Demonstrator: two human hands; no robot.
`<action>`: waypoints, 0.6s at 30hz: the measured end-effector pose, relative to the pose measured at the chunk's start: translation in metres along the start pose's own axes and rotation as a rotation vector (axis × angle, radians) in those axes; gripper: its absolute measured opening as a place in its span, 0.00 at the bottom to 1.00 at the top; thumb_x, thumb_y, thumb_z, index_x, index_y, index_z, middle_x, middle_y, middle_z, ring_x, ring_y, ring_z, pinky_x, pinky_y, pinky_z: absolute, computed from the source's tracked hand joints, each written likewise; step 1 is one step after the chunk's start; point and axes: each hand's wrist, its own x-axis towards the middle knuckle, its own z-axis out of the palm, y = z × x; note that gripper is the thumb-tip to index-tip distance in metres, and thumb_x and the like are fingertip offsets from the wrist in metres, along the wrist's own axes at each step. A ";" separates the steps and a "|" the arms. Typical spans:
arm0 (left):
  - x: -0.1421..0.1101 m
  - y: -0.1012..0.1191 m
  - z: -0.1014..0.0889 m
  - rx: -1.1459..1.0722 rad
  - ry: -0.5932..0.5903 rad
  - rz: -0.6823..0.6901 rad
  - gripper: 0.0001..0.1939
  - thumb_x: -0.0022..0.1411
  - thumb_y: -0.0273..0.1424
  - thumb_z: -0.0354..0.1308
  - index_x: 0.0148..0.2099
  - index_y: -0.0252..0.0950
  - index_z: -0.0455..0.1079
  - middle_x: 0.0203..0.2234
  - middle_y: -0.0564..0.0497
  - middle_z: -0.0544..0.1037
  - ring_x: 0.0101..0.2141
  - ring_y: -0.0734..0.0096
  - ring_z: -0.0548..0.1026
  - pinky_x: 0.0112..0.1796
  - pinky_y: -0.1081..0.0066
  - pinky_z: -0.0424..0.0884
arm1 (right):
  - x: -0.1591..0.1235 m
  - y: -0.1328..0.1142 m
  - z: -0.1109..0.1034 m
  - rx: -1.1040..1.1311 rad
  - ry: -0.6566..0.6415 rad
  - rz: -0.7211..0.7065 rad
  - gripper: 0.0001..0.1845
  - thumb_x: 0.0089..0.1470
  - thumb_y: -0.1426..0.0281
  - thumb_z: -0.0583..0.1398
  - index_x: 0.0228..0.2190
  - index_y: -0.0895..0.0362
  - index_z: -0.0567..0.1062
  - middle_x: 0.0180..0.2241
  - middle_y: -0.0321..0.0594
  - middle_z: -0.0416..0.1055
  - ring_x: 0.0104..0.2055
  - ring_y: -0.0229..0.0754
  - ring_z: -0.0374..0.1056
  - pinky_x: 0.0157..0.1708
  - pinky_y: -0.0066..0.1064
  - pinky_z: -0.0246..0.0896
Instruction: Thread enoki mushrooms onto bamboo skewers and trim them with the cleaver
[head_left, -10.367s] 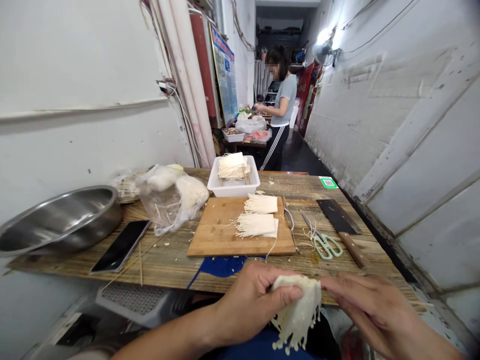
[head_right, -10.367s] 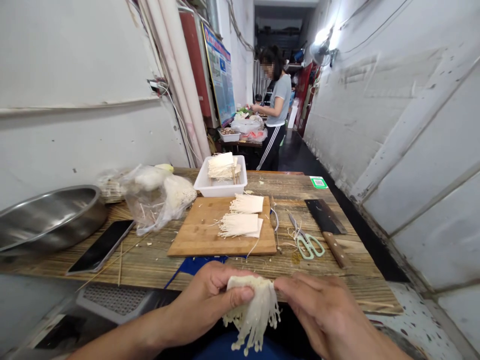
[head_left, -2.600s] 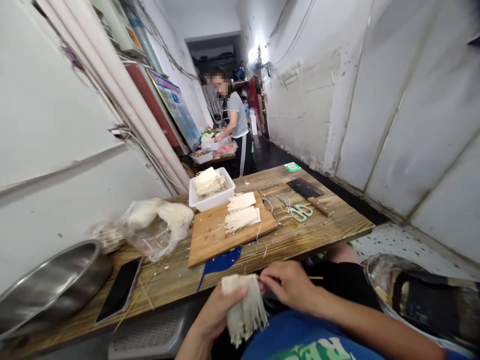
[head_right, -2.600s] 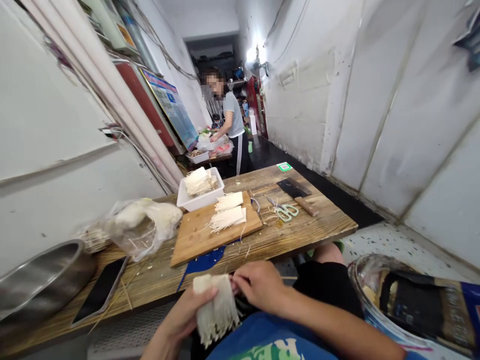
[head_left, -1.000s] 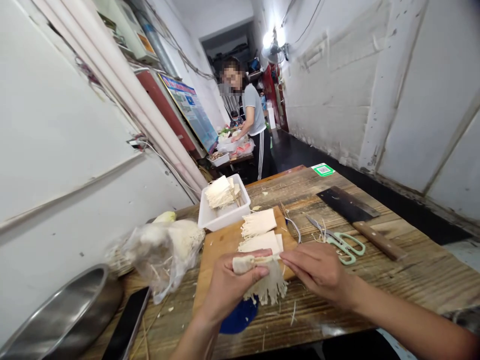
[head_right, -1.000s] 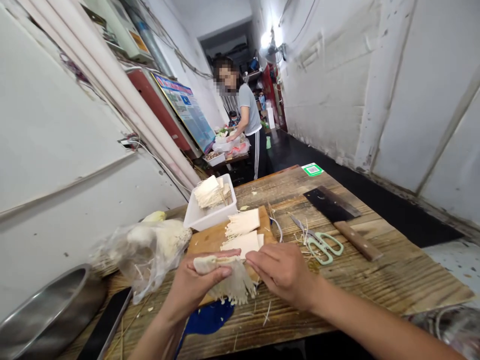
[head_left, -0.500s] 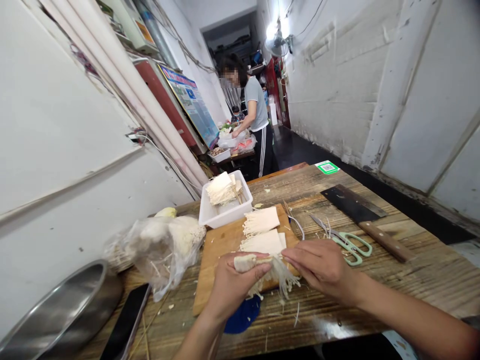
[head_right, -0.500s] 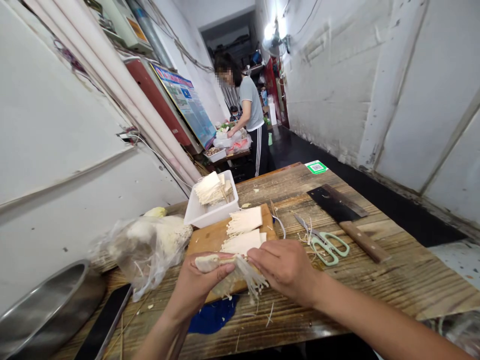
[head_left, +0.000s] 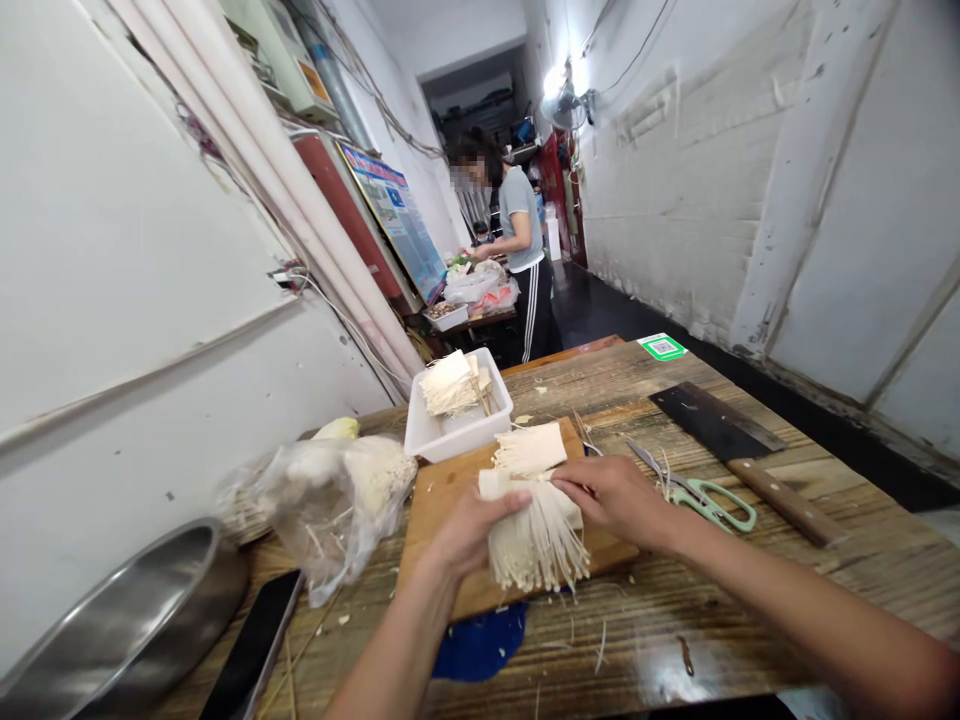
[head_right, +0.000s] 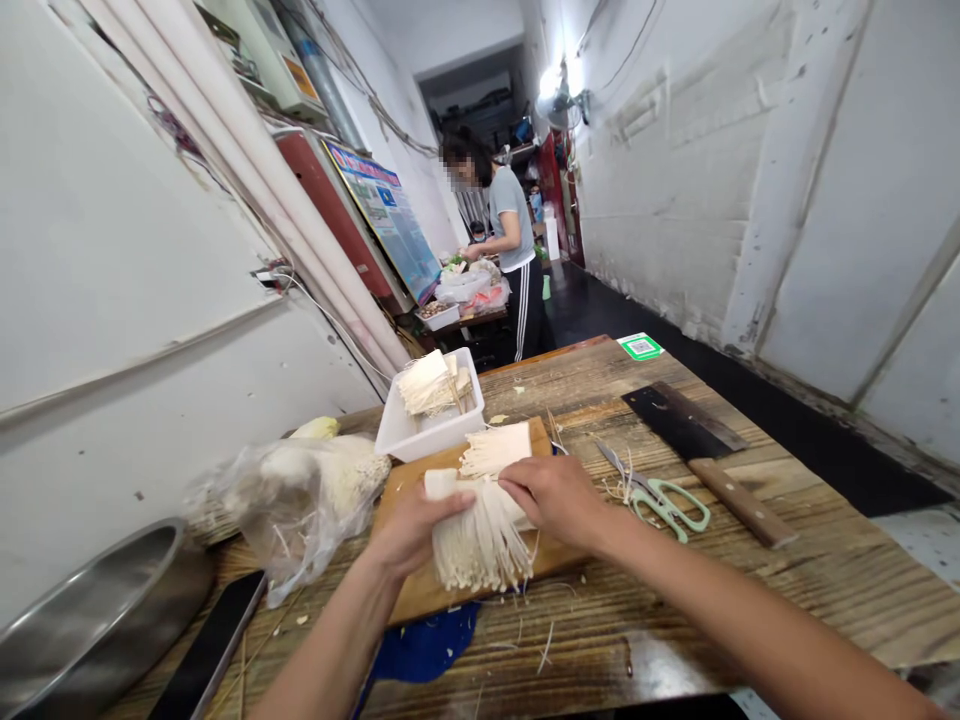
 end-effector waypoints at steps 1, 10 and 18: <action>0.007 0.002 -0.005 -0.014 -0.038 -0.058 0.20 0.41 0.29 0.72 0.39 0.28 0.76 0.33 0.43 0.81 0.34 0.60 0.78 0.40 0.65 0.72 | 0.003 0.002 0.004 0.058 -0.042 0.062 0.13 0.59 0.71 0.54 0.34 0.57 0.79 0.31 0.41 0.78 0.30 0.40 0.71 0.31 0.28 0.60; 0.065 0.006 -0.041 0.042 -0.266 -0.294 0.17 0.44 0.25 0.70 0.40 0.28 0.75 0.34 0.41 0.82 0.34 0.61 0.79 0.44 0.62 0.70 | 0.004 0.013 0.057 0.369 0.064 0.490 0.14 0.56 0.70 0.53 0.28 0.58 0.79 0.18 0.35 0.72 0.22 0.38 0.66 0.25 0.26 0.57; 0.084 -0.012 -0.048 0.013 -0.367 -0.379 0.25 0.46 0.28 0.69 0.47 0.28 0.72 0.38 0.37 0.80 0.42 0.52 0.78 0.49 0.56 0.67 | 0.006 0.034 0.061 0.346 0.080 0.514 0.14 0.54 0.72 0.54 0.24 0.59 0.78 0.18 0.37 0.72 0.22 0.38 0.65 0.25 0.26 0.56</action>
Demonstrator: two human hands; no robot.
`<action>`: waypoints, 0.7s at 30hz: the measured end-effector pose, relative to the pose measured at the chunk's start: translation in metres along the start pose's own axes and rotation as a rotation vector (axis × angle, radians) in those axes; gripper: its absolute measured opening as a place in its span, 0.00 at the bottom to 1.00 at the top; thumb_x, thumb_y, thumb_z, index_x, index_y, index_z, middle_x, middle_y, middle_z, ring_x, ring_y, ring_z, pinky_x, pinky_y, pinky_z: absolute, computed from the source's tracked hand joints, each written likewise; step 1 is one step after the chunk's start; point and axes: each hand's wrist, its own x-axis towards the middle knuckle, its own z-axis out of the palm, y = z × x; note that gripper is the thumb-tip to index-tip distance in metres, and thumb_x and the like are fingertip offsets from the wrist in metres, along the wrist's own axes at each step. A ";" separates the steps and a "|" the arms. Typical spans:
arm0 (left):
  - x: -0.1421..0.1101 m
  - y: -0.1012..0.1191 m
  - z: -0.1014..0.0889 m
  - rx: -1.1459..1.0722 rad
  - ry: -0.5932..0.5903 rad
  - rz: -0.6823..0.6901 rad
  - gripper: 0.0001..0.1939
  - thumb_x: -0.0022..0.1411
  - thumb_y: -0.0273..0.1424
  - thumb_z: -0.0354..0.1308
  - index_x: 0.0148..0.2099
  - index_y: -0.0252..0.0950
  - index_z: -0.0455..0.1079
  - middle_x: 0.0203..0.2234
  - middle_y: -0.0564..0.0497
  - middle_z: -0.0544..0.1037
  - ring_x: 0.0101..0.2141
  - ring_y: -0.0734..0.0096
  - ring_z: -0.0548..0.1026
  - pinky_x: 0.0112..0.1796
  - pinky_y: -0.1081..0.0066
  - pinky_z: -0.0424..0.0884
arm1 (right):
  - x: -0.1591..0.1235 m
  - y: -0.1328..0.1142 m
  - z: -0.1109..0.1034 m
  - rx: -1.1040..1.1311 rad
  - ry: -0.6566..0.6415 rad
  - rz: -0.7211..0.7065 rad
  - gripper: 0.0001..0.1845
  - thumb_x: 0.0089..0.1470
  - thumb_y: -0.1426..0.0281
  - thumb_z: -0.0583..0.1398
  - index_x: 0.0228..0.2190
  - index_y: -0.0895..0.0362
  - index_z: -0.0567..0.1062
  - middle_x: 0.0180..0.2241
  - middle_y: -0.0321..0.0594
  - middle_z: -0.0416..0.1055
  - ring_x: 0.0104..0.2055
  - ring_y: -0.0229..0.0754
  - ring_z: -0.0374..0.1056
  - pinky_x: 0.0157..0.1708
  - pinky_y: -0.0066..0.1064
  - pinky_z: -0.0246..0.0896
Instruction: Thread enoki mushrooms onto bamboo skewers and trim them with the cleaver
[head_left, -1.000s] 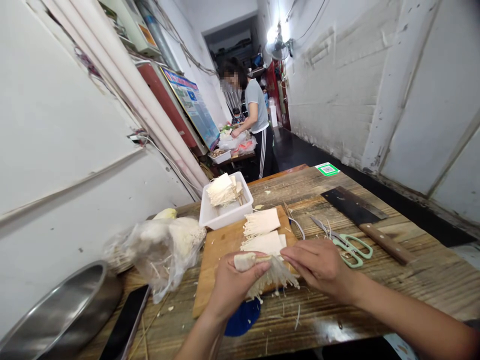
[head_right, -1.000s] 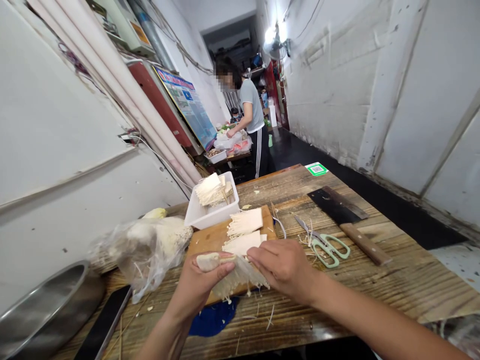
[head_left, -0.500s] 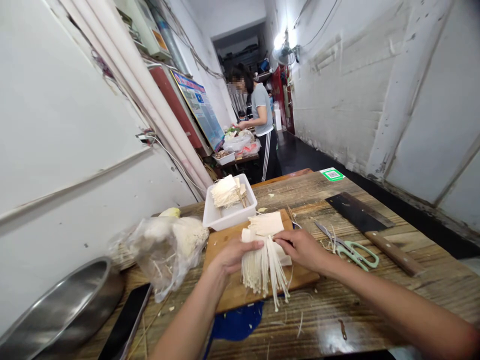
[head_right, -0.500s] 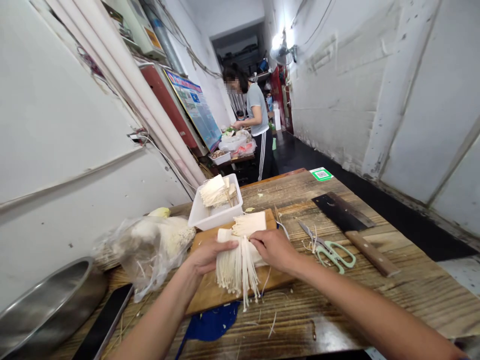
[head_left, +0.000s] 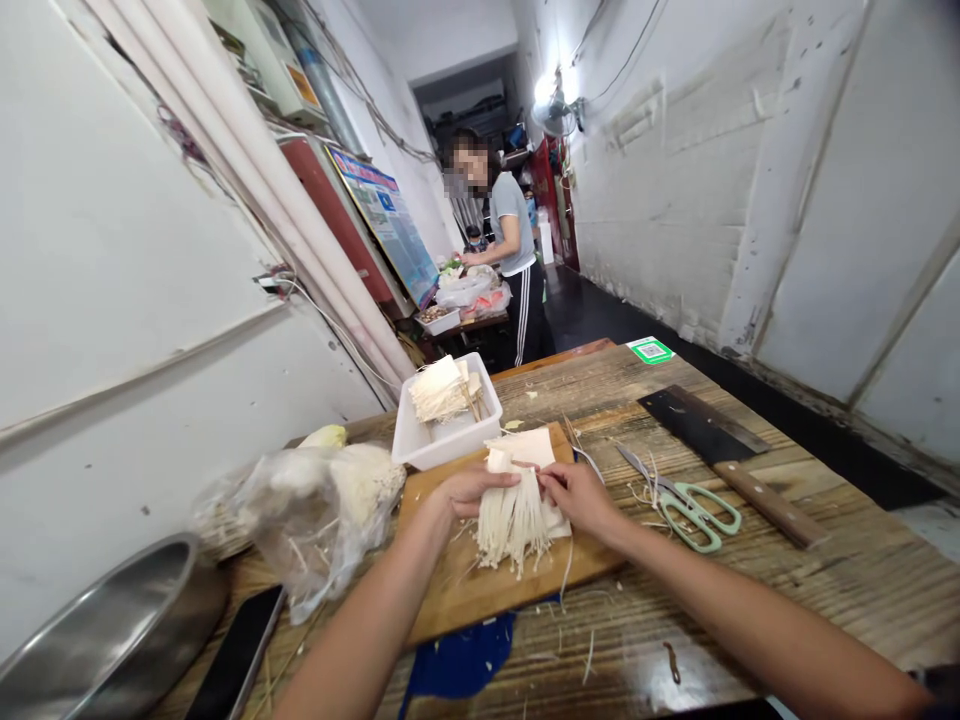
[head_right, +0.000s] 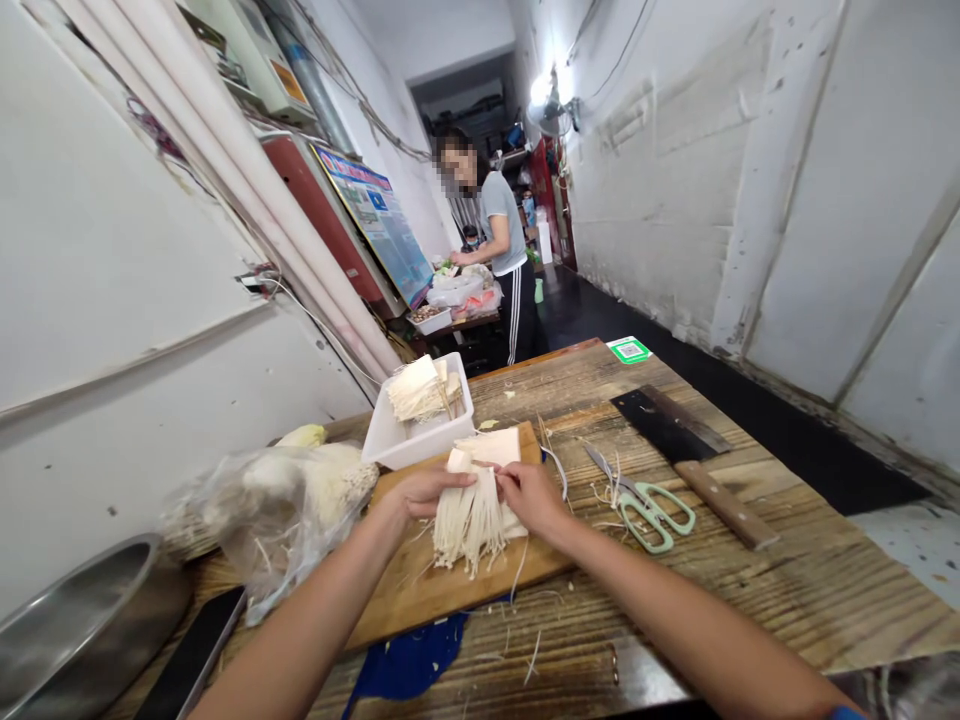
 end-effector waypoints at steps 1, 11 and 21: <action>-0.001 0.000 -0.001 -0.006 -0.013 0.003 0.25 0.46 0.29 0.69 0.48 0.28 0.71 0.39 0.37 0.80 0.43 0.52 0.77 0.50 0.55 0.66 | 0.000 0.000 -0.001 0.003 -0.004 -0.006 0.15 0.55 0.72 0.54 0.24 0.59 0.78 0.19 0.37 0.72 0.22 0.37 0.65 0.25 0.26 0.57; -0.006 -0.004 -0.008 -0.027 -0.037 0.018 0.25 0.45 0.29 0.70 0.47 0.28 0.71 0.37 0.39 0.81 0.44 0.52 0.77 0.49 0.56 0.67 | -0.003 0.001 -0.004 -0.009 -0.015 -0.057 0.15 0.56 0.69 0.53 0.32 0.60 0.80 0.23 0.38 0.75 0.25 0.38 0.67 0.27 0.27 0.58; -0.001 -0.005 0.004 0.022 0.045 0.054 0.21 0.40 0.27 0.73 0.38 0.26 0.73 0.25 0.47 0.80 0.26 0.71 0.77 0.33 0.72 0.73 | 0.002 0.011 -0.004 -0.071 -0.051 -0.082 0.15 0.56 0.68 0.53 0.32 0.59 0.80 0.22 0.38 0.74 0.25 0.39 0.67 0.27 0.26 0.56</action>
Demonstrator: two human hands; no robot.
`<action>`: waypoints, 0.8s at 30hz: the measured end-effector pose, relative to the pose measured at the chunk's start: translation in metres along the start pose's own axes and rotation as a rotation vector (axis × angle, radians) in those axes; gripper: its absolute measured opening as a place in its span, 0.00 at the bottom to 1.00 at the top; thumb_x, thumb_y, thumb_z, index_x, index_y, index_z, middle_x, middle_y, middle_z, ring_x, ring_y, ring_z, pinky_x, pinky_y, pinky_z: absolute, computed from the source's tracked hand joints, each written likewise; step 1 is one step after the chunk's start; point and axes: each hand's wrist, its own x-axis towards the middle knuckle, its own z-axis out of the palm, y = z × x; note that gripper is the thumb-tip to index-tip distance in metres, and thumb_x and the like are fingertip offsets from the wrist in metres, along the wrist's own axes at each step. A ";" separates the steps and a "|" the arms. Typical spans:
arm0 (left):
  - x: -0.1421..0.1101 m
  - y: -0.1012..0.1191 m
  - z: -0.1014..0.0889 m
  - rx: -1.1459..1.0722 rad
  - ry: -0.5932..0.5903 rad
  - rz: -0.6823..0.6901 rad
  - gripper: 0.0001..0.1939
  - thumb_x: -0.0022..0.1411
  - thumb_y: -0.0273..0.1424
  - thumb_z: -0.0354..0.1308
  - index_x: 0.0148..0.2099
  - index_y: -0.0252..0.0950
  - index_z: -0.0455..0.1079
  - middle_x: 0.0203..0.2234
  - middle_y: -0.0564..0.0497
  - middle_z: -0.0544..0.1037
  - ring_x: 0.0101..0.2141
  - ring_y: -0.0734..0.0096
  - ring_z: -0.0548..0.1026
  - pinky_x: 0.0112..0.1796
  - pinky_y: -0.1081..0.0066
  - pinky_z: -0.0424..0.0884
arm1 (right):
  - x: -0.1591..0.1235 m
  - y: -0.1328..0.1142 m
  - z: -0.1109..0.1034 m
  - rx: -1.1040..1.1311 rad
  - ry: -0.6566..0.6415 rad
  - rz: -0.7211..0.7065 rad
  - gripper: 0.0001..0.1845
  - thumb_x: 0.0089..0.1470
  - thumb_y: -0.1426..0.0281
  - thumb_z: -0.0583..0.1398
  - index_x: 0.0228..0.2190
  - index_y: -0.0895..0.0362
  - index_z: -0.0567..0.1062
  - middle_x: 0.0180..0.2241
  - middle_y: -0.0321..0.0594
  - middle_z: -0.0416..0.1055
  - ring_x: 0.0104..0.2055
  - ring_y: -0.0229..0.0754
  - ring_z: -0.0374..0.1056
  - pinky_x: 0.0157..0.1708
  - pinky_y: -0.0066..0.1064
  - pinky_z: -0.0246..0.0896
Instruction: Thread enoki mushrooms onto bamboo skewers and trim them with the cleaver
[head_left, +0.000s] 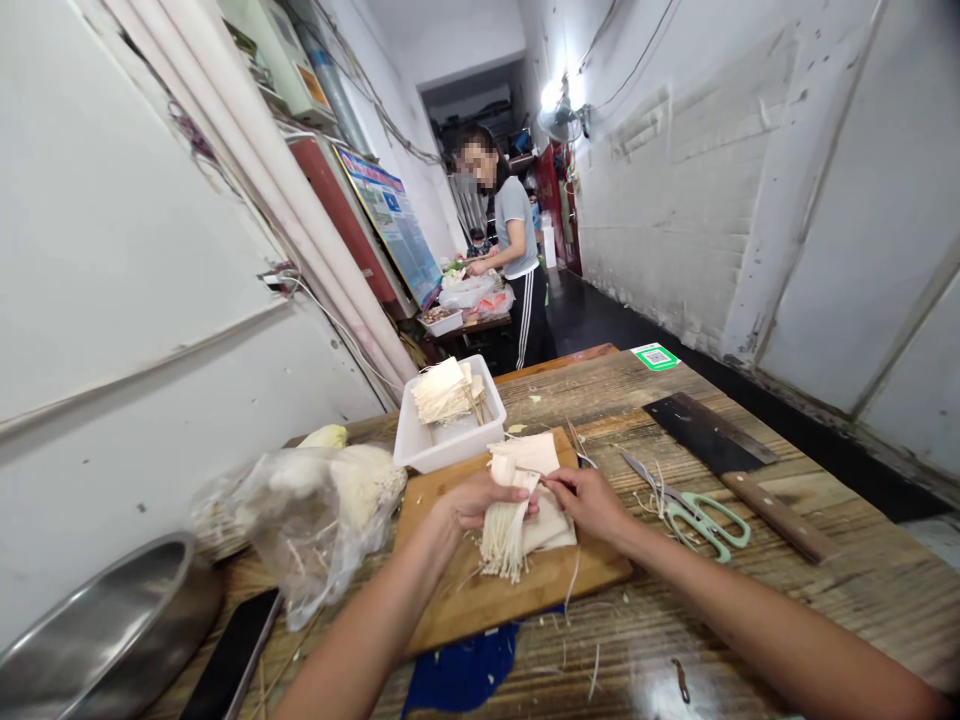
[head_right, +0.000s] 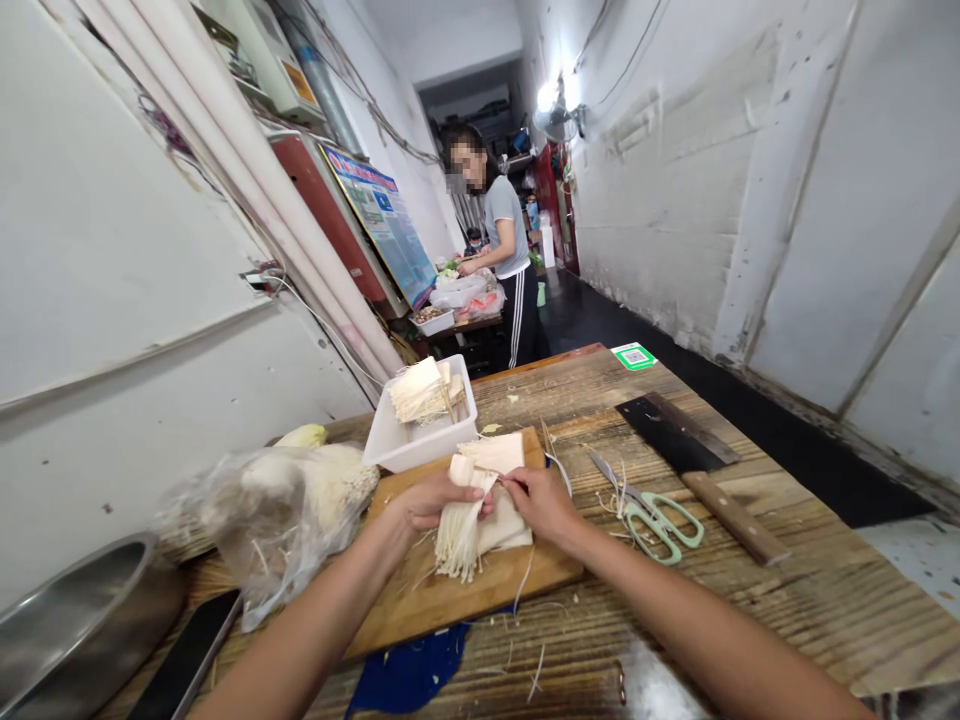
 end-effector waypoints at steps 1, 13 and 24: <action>-0.001 0.001 0.001 0.012 0.001 -0.003 0.20 0.40 0.27 0.73 0.37 0.26 0.73 0.25 0.47 0.79 0.25 0.72 0.76 0.32 0.73 0.72 | 0.000 0.000 -0.001 -0.002 -0.010 -0.005 0.15 0.56 0.68 0.53 0.32 0.59 0.80 0.22 0.38 0.74 0.25 0.39 0.67 0.27 0.26 0.56; -0.004 0.011 -0.005 0.087 0.043 -0.055 0.25 0.37 0.30 0.74 0.39 0.29 0.72 0.24 0.51 0.77 0.26 0.73 0.75 0.35 0.70 0.71 | -0.016 0.005 -0.035 -0.033 -0.105 -0.030 0.17 0.57 0.65 0.52 0.30 0.58 0.79 0.22 0.38 0.73 0.25 0.39 0.66 0.28 0.27 0.57; -0.050 0.061 -0.016 0.434 0.034 -0.057 0.19 0.42 0.30 0.71 0.38 0.30 0.72 0.27 0.49 0.78 0.31 0.66 0.75 0.38 0.66 0.68 | -0.103 0.047 -0.135 -0.511 0.085 0.184 0.19 0.57 0.69 0.50 0.43 0.59 0.77 0.38 0.45 0.77 0.37 0.46 0.73 0.37 0.32 0.63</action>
